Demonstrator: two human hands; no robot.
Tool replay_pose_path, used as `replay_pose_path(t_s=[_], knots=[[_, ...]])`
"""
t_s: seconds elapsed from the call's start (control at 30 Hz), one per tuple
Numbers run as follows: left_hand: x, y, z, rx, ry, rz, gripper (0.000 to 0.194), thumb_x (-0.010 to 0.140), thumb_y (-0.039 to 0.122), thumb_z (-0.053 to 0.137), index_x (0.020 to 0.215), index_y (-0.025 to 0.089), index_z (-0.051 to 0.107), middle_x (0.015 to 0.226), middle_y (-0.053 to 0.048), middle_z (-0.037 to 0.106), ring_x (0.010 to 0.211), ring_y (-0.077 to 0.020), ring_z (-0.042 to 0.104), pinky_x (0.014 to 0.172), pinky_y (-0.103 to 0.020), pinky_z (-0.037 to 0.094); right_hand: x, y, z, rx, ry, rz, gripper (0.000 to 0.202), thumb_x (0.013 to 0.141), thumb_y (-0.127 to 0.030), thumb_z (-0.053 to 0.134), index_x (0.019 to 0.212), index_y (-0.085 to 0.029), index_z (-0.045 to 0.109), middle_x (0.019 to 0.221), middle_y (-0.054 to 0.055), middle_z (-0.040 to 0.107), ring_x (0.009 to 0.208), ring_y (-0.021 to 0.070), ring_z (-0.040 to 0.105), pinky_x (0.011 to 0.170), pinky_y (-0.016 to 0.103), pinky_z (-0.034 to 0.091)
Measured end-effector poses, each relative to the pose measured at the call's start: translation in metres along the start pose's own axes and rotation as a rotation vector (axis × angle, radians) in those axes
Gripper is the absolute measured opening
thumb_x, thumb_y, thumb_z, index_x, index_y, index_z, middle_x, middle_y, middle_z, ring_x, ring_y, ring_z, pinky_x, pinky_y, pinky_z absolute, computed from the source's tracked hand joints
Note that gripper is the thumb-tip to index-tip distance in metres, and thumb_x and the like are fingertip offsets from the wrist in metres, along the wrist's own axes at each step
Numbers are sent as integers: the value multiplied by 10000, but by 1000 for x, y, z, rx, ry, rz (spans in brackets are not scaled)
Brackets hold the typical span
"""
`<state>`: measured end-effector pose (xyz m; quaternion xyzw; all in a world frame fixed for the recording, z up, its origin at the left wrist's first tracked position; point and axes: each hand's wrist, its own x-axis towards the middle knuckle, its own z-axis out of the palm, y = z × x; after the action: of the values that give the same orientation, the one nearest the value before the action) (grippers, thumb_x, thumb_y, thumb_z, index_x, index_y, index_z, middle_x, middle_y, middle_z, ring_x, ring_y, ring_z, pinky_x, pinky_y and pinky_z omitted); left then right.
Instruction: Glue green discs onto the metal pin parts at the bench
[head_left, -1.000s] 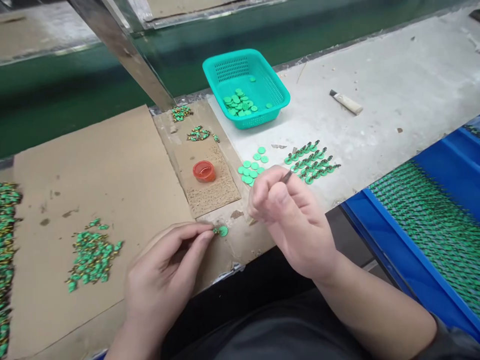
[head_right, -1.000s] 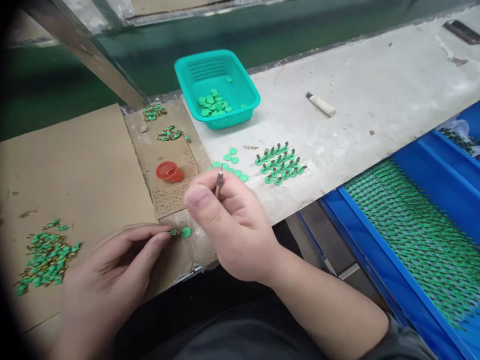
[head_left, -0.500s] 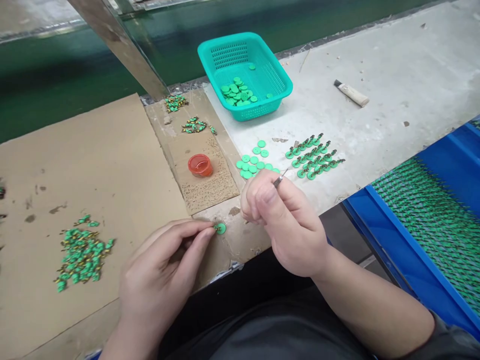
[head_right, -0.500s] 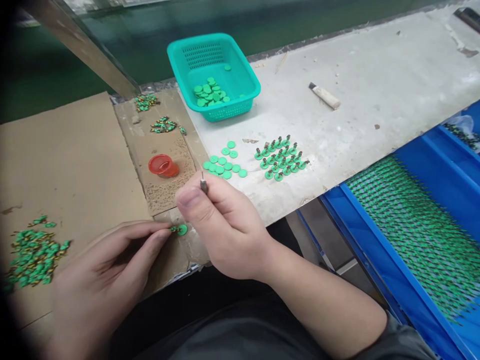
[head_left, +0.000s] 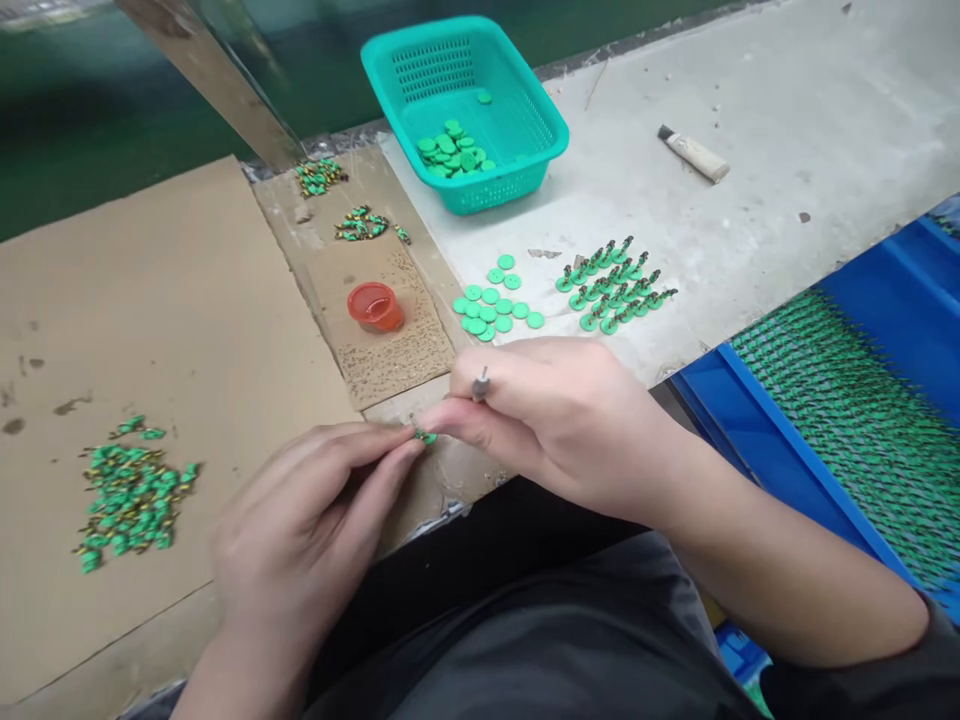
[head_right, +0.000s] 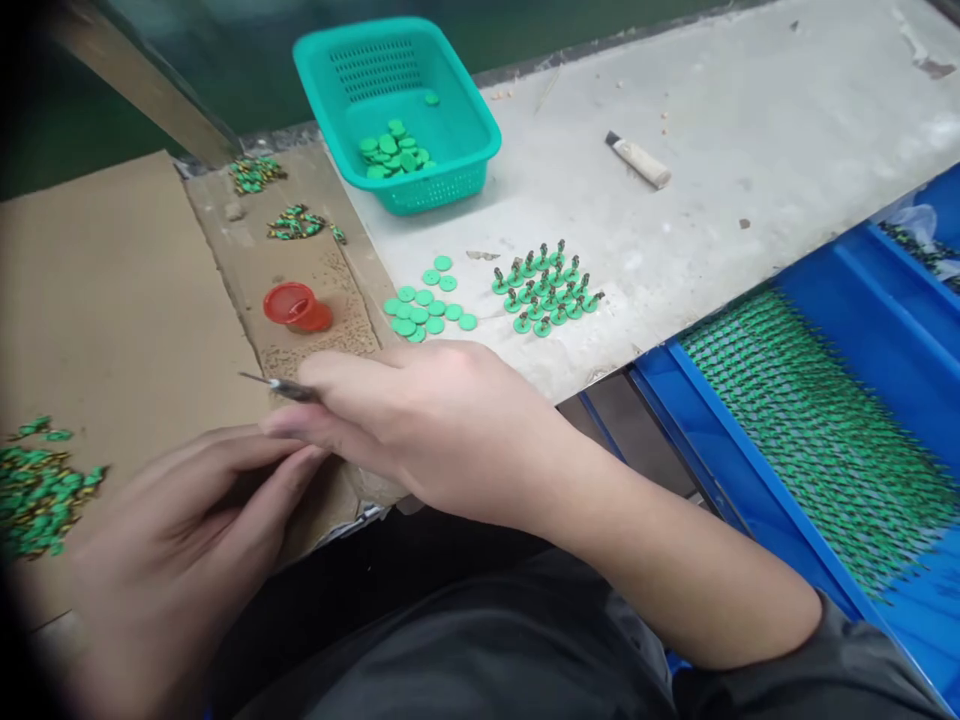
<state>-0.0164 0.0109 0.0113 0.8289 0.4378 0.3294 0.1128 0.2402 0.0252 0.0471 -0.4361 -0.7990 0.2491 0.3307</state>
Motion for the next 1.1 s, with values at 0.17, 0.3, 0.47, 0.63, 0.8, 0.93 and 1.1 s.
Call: replay_pose_path(t_s=[0.17, 0.3, 0.47, 0.63, 0.8, 0.93, 1.1], knots=[[-2, 8, 1, 14, -25, -65, 119, 1077, 189, 794, 1134, 281, 844, 1077, 20, 885, 955, -141, 819, 957, -262, 632, 0, 5, -1, 57, -13, 25, 447, 1215, -648, 540, 991, -288, 679, 810, -9, 727, 740, 175, 659, 669, 316, 432], [-4, 11, 2, 21, -24, -86, 147, 1067, 190, 799, 1157, 286, 864, 1110, 20, 894, 990, -138, 827, 989, -254, 624, -1, 10, -2, 192, 23, 57, 327, 1123, -573, 760, 935, -318, 678, 775, -42, 719, 750, 162, 703, 668, 292, 456], [-4, 9, 4, -60, 10, -189, 84, 1063, 244, 812, 1048, 277, 888, 1036, 29, 893, 955, -156, 843, 955, -263, 652, -2, 11, 8, 258, 68, -35, 314, 1207, -410, 624, 917, -301, 673, 791, -82, 717, 844, 110, 769, 795, 233, 530], [-4, 10, 5, -66, 37, -248, 75, 1054, 280, 830, 1055, 274, 904, 1080, 14, 903, 989, -186, 857, 950, -291, 661, -1, 8, 21, 302, 44, -6, 303, 1208, -425, 655, 951, -279, 721, 909, -48, 788, 929, 138, 796, 892, 235, 585], [-3, 14, 4, -70, 28, -274, 99, 1068, 313, 816, 1036, 264, 895, 1077, 9, 900, 1000, -184, 859, 962, -284, 661, 0, 11, 25, 282, 54, -21, 343, 1219, -512, 618, 991, -292, 748, 895, -37, 759, 853, 145, 751, 882, 249, 581], [-2, 15, 4, -55, 27, -284, 118, 1068, 328, 812, 1006, 259, 886, 1042, 13, 895, 965, -179, 853, 940, -284, 662, 0, 12, 26, 239, 37, -13, 353, 1225, -550, 594, 1034, -305, 761, 899, -36, 767, 849, 148, 749, 891, 247, 592], [-1, 15, 5, -64, 34, -284, 151, 1068, 341, 793, 990, 254, 889, 1005, 2, 886, 940, -185, 845, 914, -286, 664, 3, 9, 25, 243, 35, -68, 344, 1250, -516, 552, 1092, -274, 738, 890, -37, 735, 896, 143, 769, 882, 240, 558]])
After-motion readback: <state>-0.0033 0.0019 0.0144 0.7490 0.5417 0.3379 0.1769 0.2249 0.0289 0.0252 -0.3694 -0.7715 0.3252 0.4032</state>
